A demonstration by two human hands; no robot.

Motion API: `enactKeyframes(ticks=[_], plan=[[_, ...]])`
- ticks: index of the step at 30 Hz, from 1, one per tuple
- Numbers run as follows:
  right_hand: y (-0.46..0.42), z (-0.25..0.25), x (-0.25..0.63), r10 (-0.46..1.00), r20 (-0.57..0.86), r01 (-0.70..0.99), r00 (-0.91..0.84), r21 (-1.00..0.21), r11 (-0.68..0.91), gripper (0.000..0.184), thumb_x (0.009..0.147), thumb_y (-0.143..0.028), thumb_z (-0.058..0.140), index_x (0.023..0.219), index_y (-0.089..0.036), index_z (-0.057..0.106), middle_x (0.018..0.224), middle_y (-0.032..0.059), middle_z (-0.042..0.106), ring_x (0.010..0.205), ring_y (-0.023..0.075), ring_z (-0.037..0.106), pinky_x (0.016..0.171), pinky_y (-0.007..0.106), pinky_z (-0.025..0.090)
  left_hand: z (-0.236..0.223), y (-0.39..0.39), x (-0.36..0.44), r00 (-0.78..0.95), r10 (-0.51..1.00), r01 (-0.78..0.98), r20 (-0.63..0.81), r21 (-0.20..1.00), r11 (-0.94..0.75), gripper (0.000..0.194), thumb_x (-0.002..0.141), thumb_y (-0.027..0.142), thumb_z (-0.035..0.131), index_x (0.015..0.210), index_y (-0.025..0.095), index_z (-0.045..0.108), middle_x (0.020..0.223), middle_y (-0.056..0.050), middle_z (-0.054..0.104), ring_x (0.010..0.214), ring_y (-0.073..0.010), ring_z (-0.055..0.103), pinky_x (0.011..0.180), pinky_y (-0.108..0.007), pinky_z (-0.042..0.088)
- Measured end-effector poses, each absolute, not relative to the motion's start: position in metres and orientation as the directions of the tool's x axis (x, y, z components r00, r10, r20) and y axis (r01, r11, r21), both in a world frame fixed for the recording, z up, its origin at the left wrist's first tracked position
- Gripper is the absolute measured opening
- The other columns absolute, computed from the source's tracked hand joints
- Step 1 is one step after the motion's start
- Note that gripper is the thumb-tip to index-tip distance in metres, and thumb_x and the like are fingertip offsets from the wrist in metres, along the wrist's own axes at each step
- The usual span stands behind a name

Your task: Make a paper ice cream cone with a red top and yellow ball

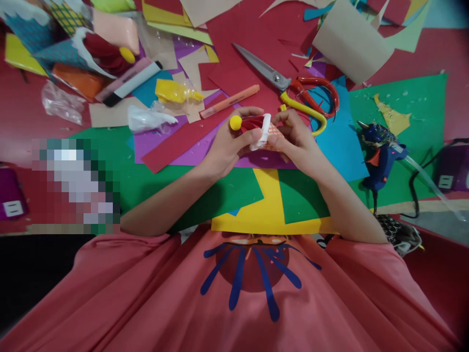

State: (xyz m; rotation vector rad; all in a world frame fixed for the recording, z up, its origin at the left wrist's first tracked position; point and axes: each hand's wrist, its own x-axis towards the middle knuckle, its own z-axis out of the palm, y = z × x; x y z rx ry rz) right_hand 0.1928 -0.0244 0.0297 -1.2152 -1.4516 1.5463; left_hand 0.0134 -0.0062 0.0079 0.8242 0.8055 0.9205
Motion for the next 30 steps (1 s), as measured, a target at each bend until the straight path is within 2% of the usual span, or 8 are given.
enactKeyframes(ticks=[3,6,8,11,15,19,22,30], plan=[[-0.023,0.029,0.195,0.918,-0.167,0.099,-0.361,-0.985,-0.14,0.041,0.087,-0.058,0.064,0.102,-0.026,0.044,0.1,0.0012,0.061,0.079,0.0122,0.06,0.06,0.026,0.054,0.007,-0.005,0.013,0.372,0.897,-0.407,-0.238,0.827,0.388,0.051,0.063,0.042,0.091,0.103,0.025,0.064,0.093,0.003,0.068,0.079,-0.011,0.067,0.069,-0.023,0.056],[-0.022,0.031,0.197,0.914,-0.145,0.086,-0.38,-0.989,-0.121,0.041,0.087,-0.057,0.066,0.106,-0.027,0.045,0.111,0.0023,0.06,0.087,0.0136,0.062,0.067,0.027,0.057,0.006,-0.003,0.012,0.383,0.896,-0.43,-0.225,0.815,0.388,0.048,0.064,0.04,0.09,0.104,0.029,0.066,0.094,0.004,0.069,0.079,-0.0112,0.066,0.071,-0.026,0.057],[-0.023,0.033,0.197,0.919,-0.132,0.115,-0.372,-0.989,-0.096,0.041,0.087,-0.055,0.065,0.109,-0.026,0.045,0.114,0.0039,0.059,0.091,0.0151,0.062,0.07,0.029,0.058,0.005,-0.003,0.011,0.388,0.894,-0.413,-0.225,0.825,0.387,0.046,0.067,0.043,0.087,0.105,0.03,0.064,0.099,0.003,0.07,0.083,-0.0124,0.066,0.072,-0.027,0.056],[-0.023,0.036,0.198,0.93,-0.128,0.204,-0.344,-0.977,-0.059,0.044,0.086,-0.055,0.066,0.111,-0.026,0.045,0.113,0.0057,0.06,0.093,0.0179,0.063,0.071,0.032,0.057,0.006,-0.004,0.012,0.354,0.906,-0.4,-0.23,0.839,0.369,0.054,0.062,0.046,0.09,0.106,0.031,0.061,0.107,0.003,0.068,0.087,-0.0126,0.065,0.072,-0.026,0.055],[-0.022,0.037,0.199,0.934,-0.137,0.25,-0.329,-0.967,-0.053,0.047,0.081,-0.058,0.07,0.109,-0.027,0.048,0.112,0.0065,0.061,0.097,0.0214,0.063,0.07,0.034,0.057,0.003,-0.006,0.015,0.307,0.931,-0.358,-0.199,0.882,0.307,0.06,0.059,0.047,0.091,0.107,0.03,0.06,0.102,0.002,0.067,0.086,-0.0137,0.064,0.071,-0.026,0.053],[-0.023,0.036,0.197,0.937,-0.164,0.225,-0.307,-0.97,-0.096,0.045,0.083,-0.06,0.068,0.105,-0.026,0.048,0.104,0.0054,0.063,0.09,0.0187,0.063,0.066,0.032,0.056,-0.004,-0.006,0.015,0.324,0.94,-0.288,-0.109,0.935,0.208,0.053,0.069,0.048,0.085,0.111,0.03,0.059,0.107,0.0,0.067,0.1,-0.018,0.066,0.079,-0.029,0.052],[-0.024,0.033,0.194,0.939,-0.173,0.224,-0.296,-0.969,-0.107,0.047,0.082,-0.063,0.067,0.102,-0.025,0.046,0.104,0.0044,0.063,0.084,0.0156,0.062,0.063,0.03,0.055,-0.007,-0.007,0.014,0.319,0.944,-0.316,-0.088,0.929,0.193,0.051,0.067,0.045,0.087,0.109,0.032,0.062,0.109,0.002,0.068,0.106,-0.0176,0.065,0.083,-0.028,0.053],[-0.023,0.032,0.192,0.941,-0.165,0.173,-0.296,-0.978,-0.117,0.052,0.079,-0.067,0.068,0.098,-0.026,0.044,0.096,0.0023,0.063,0.082,0.015,0.063,0.062,0.029,0.054,-0.001,-0.008,0.016,0.276,0.951,-0.313,-0.137,0.923,0.224,0.05,0.061,0.046,0.091,0.102,0.031,0.068,0.108,0.003,0.067,0.103,-0.0154,0.066,0.088,-0.026,0.053]])
